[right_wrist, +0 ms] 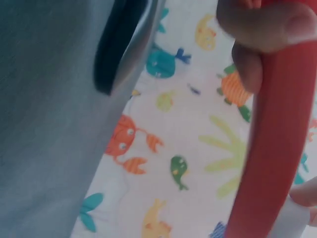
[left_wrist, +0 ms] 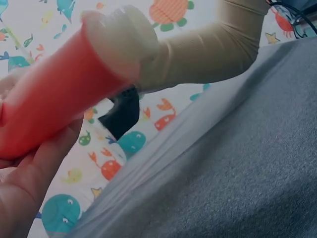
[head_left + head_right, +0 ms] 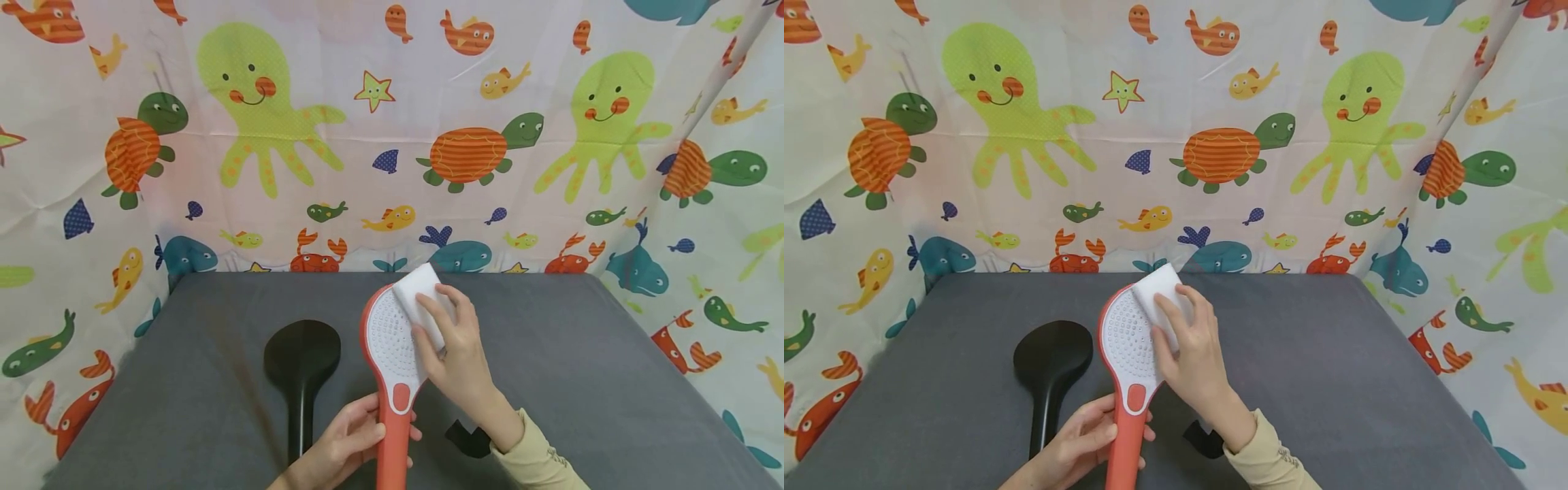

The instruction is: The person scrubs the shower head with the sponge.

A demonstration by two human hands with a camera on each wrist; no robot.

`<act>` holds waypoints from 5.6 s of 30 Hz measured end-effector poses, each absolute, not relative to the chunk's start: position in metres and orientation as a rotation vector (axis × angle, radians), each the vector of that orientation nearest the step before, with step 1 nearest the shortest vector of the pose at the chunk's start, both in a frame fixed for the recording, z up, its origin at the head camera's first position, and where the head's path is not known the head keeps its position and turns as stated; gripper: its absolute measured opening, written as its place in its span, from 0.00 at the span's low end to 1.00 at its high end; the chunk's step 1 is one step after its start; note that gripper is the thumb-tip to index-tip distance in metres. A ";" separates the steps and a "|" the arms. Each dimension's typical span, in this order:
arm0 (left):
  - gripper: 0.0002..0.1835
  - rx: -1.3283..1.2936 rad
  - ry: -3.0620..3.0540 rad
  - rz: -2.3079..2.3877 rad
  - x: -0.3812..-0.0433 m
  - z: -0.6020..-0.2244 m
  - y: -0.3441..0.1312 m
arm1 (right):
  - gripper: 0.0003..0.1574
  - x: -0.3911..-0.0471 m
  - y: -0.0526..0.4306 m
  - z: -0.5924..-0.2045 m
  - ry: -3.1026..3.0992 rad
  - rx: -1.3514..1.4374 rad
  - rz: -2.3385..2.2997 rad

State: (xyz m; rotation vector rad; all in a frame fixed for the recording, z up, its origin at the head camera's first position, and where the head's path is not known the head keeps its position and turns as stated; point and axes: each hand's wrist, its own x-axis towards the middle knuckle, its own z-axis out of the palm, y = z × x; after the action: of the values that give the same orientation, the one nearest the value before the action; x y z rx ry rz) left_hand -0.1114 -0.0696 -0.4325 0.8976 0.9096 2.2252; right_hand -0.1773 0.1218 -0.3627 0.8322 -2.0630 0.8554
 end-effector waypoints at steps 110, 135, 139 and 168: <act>0.17 0.891 1.341 2.572 -0.120 -0.422 -0.085 | 0.19 -0.119 0.095 -0.377 -1.819 1.114 1.087; 0.14 0.937 1.581 2.583 -0.120 -0.417 -0.085 | 0.21 -0.112 0.090 -0.362 -1.730 1.152 1.277; 0.15 0.983 1.526 2.592 -0.119 -0.415 -0.083 | 0.24 -0.120 0.088 -0.362 -1.693 1.114 1.379; 0.22 0.898 1.336 2.604 -0.124 -0.414 -0.096 | 0.20 -0.120 0.086 -0.396 -1.752 1.402 0.823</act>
State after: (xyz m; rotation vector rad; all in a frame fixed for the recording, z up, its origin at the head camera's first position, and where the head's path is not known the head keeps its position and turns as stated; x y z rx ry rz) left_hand -0.1242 -0.0960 -0.4142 0.8980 1.3359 2.6036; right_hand -0.1200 0.0862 -0.3955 1.4021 -1.7519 0.8227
